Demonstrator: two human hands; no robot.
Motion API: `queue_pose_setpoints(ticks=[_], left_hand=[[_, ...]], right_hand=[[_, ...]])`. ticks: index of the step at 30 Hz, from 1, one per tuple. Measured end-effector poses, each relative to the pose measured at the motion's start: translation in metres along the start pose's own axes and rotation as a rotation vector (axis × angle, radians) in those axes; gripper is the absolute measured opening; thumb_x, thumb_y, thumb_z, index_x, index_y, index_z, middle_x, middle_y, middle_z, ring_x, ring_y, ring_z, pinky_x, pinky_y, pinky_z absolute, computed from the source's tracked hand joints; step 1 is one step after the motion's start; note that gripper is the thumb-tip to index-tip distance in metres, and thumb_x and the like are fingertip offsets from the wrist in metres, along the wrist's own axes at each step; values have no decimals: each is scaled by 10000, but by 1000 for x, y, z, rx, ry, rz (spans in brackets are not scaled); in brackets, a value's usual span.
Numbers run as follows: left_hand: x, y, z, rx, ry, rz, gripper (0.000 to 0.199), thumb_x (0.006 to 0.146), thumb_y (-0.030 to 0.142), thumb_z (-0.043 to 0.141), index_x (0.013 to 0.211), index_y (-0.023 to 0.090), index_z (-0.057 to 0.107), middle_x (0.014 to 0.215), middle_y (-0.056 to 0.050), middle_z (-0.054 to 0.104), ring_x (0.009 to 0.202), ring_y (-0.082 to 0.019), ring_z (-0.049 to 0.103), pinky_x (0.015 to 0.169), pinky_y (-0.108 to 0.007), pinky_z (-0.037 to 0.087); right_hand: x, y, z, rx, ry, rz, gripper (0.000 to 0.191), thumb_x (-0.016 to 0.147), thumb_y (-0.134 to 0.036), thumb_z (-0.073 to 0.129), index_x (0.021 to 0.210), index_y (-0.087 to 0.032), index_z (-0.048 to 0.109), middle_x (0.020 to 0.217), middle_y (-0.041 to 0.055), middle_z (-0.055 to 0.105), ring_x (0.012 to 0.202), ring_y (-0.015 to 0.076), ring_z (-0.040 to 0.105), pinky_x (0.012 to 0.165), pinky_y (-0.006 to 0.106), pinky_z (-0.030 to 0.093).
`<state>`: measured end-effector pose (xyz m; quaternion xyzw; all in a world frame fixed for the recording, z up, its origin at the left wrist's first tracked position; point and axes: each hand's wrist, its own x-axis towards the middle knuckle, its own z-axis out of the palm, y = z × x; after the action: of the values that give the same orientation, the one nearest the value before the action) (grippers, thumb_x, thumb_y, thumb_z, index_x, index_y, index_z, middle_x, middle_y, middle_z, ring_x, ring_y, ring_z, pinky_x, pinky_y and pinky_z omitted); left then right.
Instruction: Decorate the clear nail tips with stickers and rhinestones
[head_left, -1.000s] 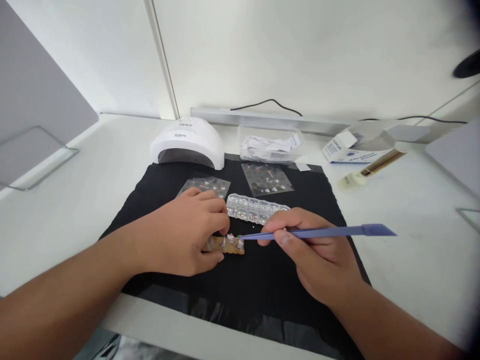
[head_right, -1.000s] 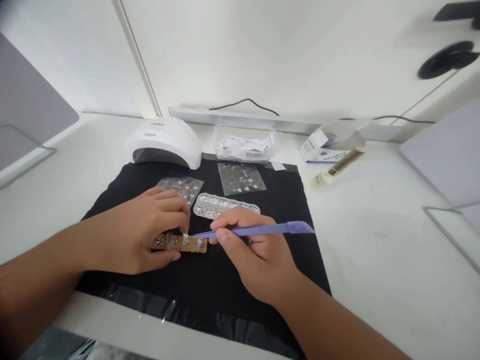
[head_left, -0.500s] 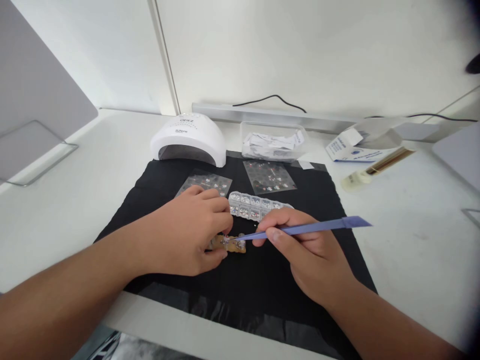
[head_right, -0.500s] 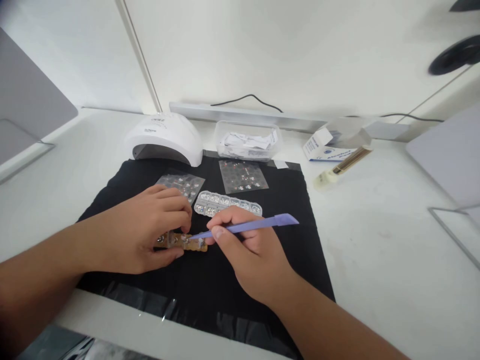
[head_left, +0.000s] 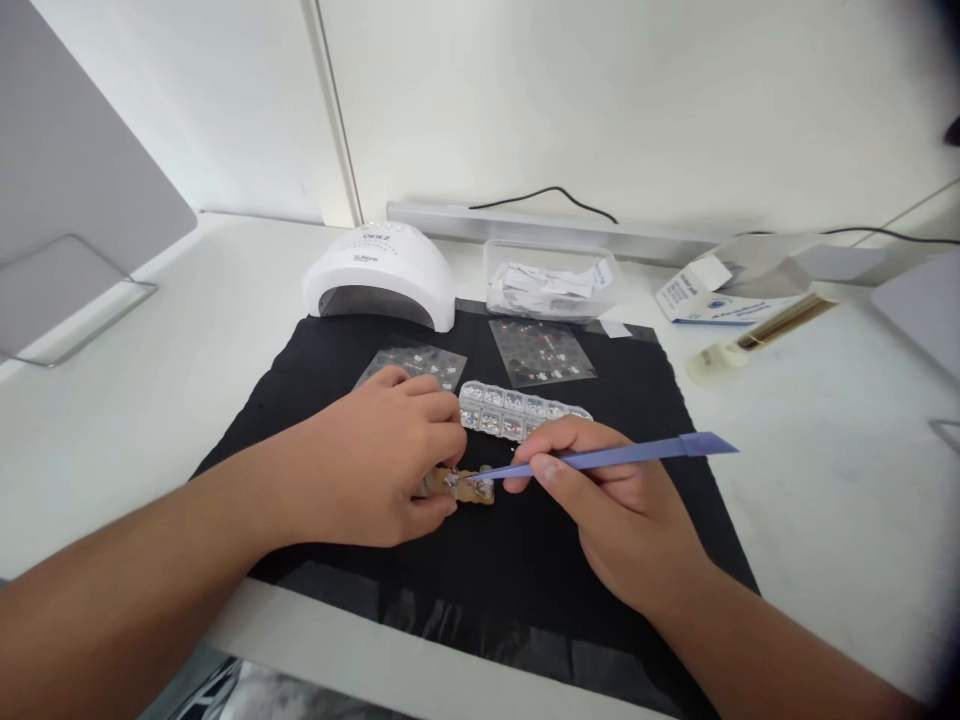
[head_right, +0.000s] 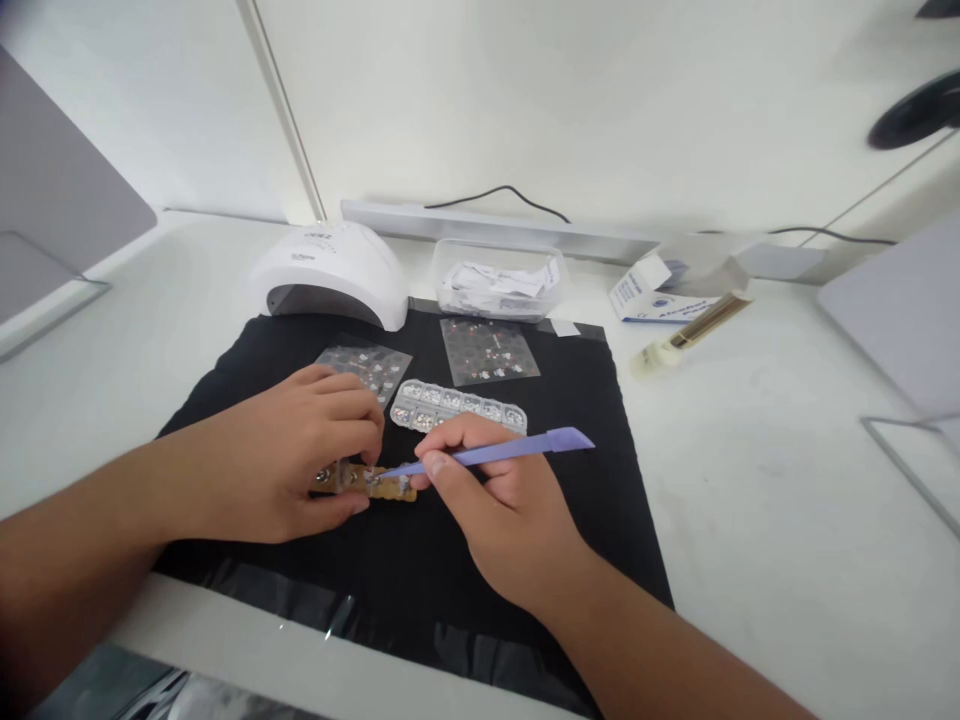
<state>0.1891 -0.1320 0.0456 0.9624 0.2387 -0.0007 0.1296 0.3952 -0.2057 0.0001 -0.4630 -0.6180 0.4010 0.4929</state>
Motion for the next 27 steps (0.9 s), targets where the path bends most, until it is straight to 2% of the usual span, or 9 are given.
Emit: queue_pose_setpoints(ticks=[27], left_hand=[[-2, 2, -6, 46, -20, 5, 176, 784, 347, 663, 833, 187, 609, 881, -38, 603, 886, -236, 535, 831, -416, 338]], right_hand=[[1, -1, 1, 3, 1, 25, 152, 906, -156, 541, 832, -209, 663, 724, -6, 672, 690, 166, 625, 660, 271, 483]])
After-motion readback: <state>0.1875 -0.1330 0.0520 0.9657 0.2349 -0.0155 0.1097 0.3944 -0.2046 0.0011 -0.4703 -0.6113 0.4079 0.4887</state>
